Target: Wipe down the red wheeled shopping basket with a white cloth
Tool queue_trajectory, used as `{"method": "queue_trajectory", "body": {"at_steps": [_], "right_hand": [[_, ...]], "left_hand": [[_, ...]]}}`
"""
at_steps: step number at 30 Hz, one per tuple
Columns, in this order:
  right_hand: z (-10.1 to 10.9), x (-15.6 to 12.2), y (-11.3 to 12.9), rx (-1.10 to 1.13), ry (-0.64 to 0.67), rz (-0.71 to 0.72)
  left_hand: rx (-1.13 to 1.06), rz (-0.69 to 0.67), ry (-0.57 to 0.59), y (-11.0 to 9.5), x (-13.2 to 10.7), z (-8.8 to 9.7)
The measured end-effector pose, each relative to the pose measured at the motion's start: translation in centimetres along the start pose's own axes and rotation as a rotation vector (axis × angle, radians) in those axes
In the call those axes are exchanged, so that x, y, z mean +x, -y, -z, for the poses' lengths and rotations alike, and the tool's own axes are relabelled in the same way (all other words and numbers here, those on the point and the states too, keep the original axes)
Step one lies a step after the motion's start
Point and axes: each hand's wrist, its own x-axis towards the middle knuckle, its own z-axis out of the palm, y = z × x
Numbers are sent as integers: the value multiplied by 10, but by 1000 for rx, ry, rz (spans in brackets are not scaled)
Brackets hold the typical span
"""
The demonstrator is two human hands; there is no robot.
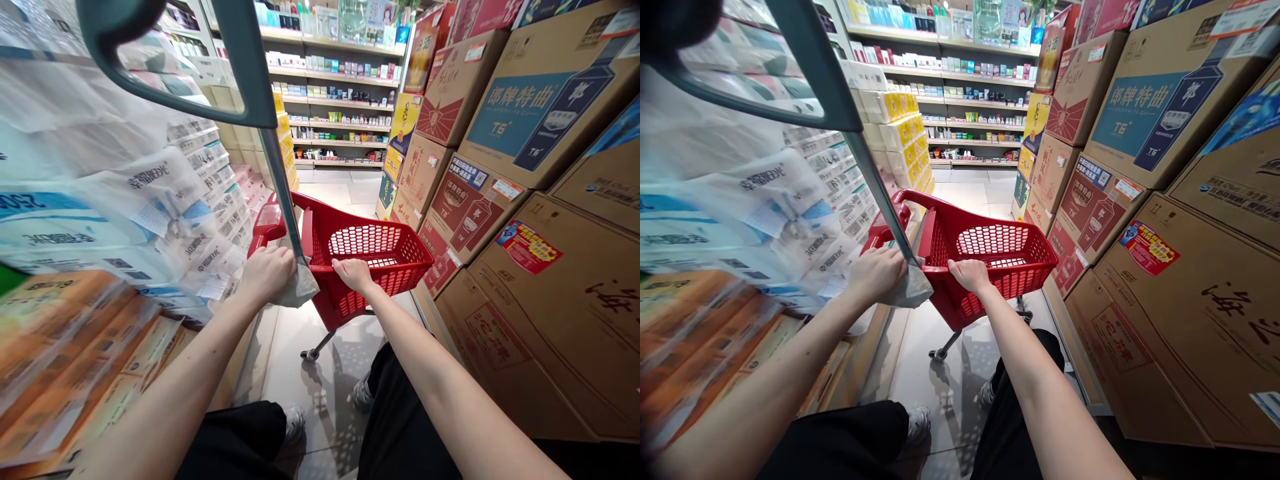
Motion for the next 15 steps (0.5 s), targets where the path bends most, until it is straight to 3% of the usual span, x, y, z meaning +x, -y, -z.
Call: {"method": "queue_trajectory", "body": {"at_steps": [5,7,9,13,15], "right_hand": [[-4,2,-8,15,-26,-17],[-3,3,-11,9,-21,-21],[-1,3,-13,8,-12,-21],[4,0,-16,10,4,-9],[5,-1,-17,4,7,-1]], "left_hand": [[-105,-26,262,5,24,-3],[-125,-13,270,3,26,-3],[-122,4,170,-3,21,-3],[-123,24,-147,-18,-8,-5],[-186,-10,-225,-20,-24,-9]]}}
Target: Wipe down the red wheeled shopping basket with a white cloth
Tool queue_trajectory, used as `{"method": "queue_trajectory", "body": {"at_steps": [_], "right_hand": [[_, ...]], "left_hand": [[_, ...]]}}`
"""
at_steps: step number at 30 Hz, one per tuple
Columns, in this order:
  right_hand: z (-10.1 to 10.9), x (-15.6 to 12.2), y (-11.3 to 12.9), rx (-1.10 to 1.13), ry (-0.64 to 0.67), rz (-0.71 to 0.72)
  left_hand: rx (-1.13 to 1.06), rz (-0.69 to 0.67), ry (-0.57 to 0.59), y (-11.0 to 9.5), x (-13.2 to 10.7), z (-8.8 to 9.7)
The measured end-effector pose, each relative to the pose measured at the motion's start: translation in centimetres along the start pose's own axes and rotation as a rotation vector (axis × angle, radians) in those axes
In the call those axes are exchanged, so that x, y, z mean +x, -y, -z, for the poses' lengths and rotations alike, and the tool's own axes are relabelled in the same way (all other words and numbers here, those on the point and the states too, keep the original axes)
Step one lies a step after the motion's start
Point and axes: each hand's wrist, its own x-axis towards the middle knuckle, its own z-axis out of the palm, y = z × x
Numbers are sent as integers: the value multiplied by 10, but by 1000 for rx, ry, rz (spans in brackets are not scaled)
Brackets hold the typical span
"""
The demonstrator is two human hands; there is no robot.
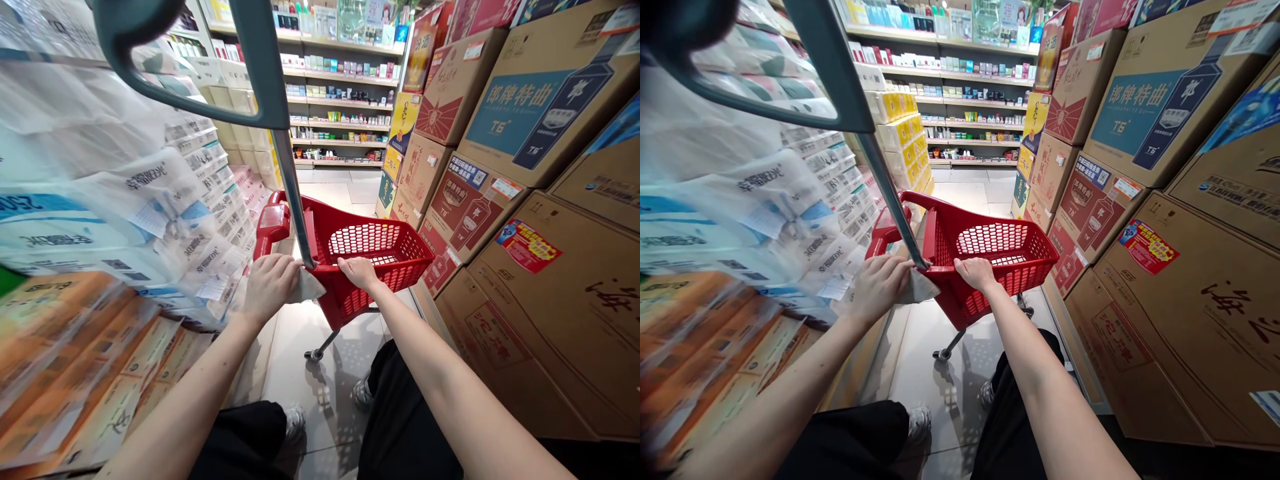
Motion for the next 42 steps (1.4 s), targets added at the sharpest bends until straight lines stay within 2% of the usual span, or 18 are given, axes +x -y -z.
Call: {"method": "queue_trajectory", "body": {"at_steps": [3,6,10,14,19,22,24,27,32,35,38,42], "right_hand": [[-1,-1,-1,1,-5,13],[-4,0,0,26,-23,30],[-7,3,4,35,-34,10],[-7,6,6,9,-11,-21],[-5,8,5,15,-16,-43],[-5,7,2,20,-19,-53],[-4,6,0,28,-15,-48],[-3,5,-5,34,-18,-47],[2,3,-13,18,9,-62],[5,1,-16,29,14,-59],[6,0,-18,28,15,-80],[4,-1,-21,24,4,-82]], "left_hand": [[-88,-47,-7,9,-17,-3],[-109,-34,7,24,-21,-4],[-145,52,-17,41,-11,-3],[-226,77,-12,52,5,-4],[-299,151,-47,42,6,-5],[-256,178,-103,26,1,-4],[-187,175,-97,19,3,-3],[-125,180,-15,17,16,-1],[-204,188,304,24,48,5],[-230,166,390,25,55,7],[-232,97,302,19,48,6],[-173,127,13,3,26,0]]}}
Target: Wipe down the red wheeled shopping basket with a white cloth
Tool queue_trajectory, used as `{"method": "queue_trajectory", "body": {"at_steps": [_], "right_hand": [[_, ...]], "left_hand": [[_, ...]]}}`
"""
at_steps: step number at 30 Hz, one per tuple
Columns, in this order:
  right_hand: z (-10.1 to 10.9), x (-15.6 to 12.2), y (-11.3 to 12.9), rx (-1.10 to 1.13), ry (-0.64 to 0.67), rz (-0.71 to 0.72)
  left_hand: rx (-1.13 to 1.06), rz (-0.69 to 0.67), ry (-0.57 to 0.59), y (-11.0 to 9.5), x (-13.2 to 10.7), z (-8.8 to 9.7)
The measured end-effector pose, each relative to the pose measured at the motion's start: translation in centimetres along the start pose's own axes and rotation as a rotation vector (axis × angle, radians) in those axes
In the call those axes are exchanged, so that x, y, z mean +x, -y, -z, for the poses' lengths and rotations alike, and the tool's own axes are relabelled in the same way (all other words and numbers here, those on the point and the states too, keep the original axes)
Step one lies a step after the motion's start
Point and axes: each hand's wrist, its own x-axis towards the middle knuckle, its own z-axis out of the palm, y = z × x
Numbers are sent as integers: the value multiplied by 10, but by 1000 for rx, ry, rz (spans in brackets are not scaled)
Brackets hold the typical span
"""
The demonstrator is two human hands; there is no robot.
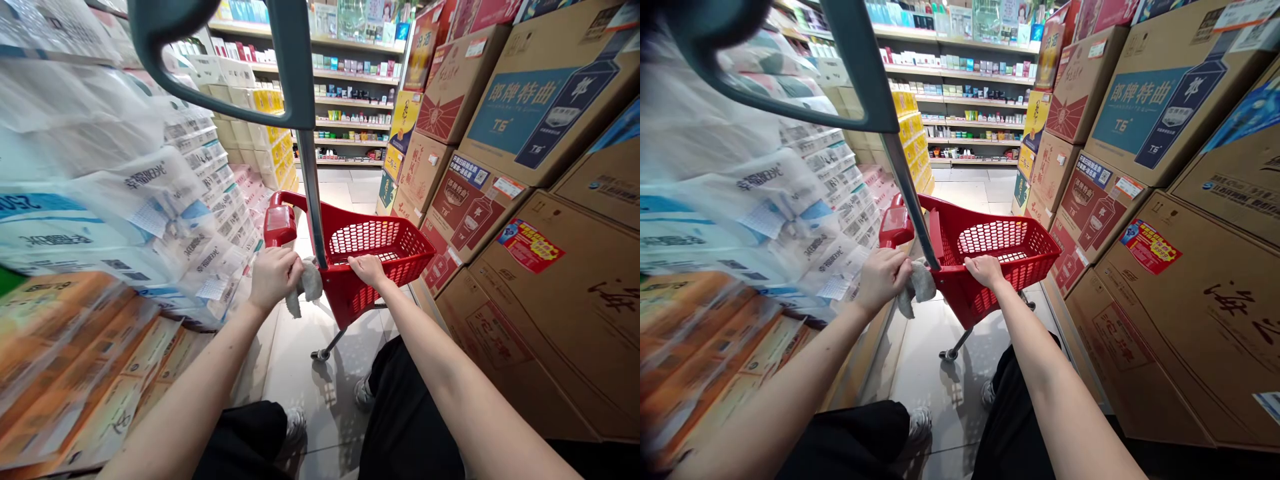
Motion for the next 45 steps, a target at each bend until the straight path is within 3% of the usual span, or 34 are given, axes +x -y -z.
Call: {"method": "queue_trajectory", "body": {"at_steps": [4,8,16,20,23,27,32,36,45], "right_hand": [[-2,-1,-4,-1,-19,0],[-4,0,-7,-6,-32,9],[-5,2,-3,26,-30,-29],[-4,4,-1,22,-25,-37],[-5,4,-1,29,-20,-36],[-7,5,-4,39,-33,-37],[-8,6,-7,26,-26,-50],[-8,6,-6,23,-29,-44],[3,-1,-2,92,-9,21]], "left_hand": [[-34,-13,-147,-6,-23,-13],[-121,-79,-191,1,-38,-19],[-124,-186,96,50,-45,10],[-87,-165,89,63,-33,21],[-61,-120,38,57,-22,24],[-85,-167,82,40,-18,22],[-200,-150,72,33,-15,11],[-157,-137,61,30,0,0],[-90,34,-39,11,11,-8]]}}
